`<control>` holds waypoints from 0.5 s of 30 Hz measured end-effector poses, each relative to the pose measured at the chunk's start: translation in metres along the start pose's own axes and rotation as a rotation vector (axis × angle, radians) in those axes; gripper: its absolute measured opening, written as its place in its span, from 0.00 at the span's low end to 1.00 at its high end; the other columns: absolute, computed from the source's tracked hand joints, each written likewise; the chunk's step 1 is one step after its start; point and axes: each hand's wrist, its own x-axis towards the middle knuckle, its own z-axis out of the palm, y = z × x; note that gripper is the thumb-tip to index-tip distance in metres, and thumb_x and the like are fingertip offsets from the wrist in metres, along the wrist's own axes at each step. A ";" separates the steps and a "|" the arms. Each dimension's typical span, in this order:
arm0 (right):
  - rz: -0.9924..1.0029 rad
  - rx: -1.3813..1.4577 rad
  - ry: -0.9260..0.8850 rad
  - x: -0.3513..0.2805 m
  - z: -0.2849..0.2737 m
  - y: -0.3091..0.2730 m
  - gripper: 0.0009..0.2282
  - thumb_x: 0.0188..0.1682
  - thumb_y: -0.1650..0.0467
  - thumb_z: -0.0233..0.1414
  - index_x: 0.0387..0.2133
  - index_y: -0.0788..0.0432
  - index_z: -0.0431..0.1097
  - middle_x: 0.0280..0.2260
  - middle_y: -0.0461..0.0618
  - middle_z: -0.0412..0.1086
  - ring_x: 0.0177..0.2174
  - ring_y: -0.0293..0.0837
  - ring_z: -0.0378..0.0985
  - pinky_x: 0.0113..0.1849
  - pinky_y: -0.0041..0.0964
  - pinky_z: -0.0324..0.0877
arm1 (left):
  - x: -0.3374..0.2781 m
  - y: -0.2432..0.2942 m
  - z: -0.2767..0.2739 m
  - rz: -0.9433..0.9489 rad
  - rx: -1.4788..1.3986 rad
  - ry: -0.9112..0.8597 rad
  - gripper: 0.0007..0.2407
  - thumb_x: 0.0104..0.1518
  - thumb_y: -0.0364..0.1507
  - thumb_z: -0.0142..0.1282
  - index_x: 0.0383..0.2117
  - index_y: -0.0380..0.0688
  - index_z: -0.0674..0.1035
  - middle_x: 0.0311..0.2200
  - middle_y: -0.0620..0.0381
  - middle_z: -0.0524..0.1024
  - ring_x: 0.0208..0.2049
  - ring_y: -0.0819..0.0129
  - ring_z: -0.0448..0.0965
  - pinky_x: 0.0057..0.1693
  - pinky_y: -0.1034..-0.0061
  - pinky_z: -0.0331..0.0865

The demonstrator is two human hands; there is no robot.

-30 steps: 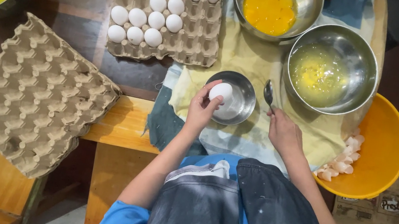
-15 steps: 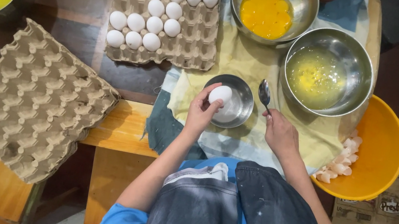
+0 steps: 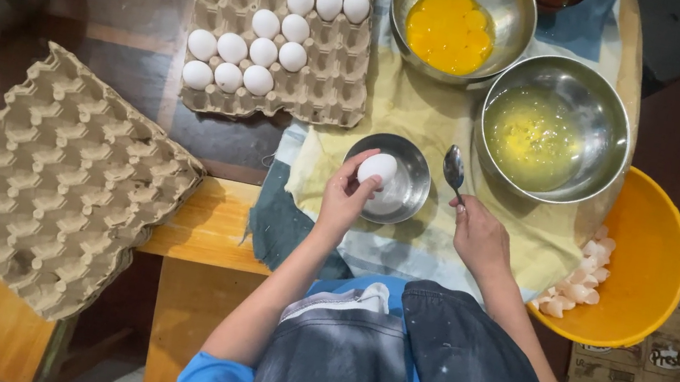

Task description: Cracking eggs and separating the yolks from the whites into separate bowls by hand.

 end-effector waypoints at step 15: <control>-0.584 -0.032 0.491 0.011 0.005 -0.032 0.08 0.59 0.68 0.50 0.43 0.52 0.77 0.36 0.45 0.78 0.37 0.46 0.82 0.37 0.37 0.76 | 0.012 -0.012 -0.001 -0.019 -0.001 -0.026 0.18 0.61 0.27 0.57 0.58 0.49 0.77 0.41 0.46 0.81 0.33 0.67 0.85 0.39 0.80 0.81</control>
